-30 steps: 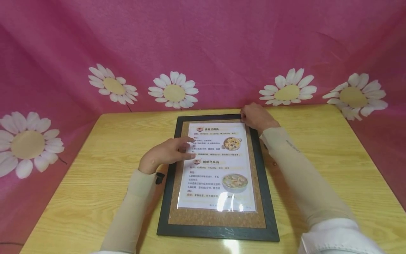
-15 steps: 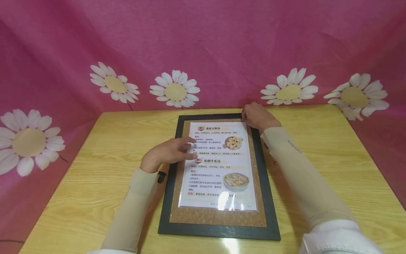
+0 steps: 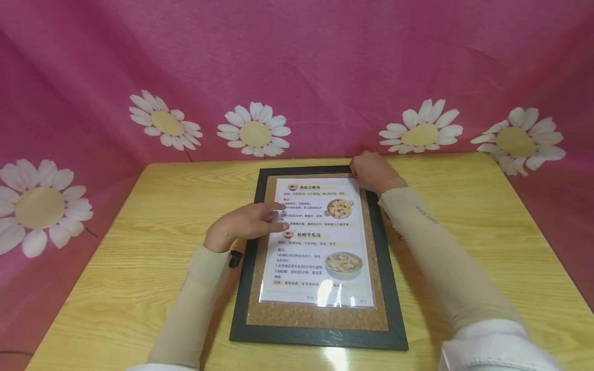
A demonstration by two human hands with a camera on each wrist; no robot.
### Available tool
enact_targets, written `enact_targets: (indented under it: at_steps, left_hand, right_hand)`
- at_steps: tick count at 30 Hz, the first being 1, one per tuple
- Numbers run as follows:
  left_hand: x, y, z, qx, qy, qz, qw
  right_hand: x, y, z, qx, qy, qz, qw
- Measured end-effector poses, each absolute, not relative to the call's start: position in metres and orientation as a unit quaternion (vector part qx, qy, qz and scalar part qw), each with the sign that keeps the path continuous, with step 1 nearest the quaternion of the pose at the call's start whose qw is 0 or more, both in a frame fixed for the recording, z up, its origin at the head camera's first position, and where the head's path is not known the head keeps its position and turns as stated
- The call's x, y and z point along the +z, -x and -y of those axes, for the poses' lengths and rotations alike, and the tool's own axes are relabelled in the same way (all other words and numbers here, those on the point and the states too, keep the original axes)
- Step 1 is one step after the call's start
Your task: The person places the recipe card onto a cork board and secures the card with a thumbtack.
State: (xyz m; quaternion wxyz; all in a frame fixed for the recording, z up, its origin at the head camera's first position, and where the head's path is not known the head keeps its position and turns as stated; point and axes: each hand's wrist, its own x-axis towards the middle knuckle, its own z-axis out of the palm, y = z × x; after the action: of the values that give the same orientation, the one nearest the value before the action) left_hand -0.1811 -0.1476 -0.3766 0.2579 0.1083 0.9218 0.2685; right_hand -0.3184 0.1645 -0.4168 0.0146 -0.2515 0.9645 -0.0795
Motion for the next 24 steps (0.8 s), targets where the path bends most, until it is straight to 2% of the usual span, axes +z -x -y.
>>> enact_targets:
  at_steps: [9,24]
  left_hand:
    - [-0.378,0.18,0.146,0.276,-0.103,-0.919,0.262]
    - [-0.378,0.182,0.149,0.287,-0.101,-0.916,0.263]
  right_hand:
    - [-0.422,0.312,-0.168,-0.07,0.268,-0.961,-0.018]
    - [-0.417,0.3,-0.174,-0.076,0.311,-0.947,0.003]
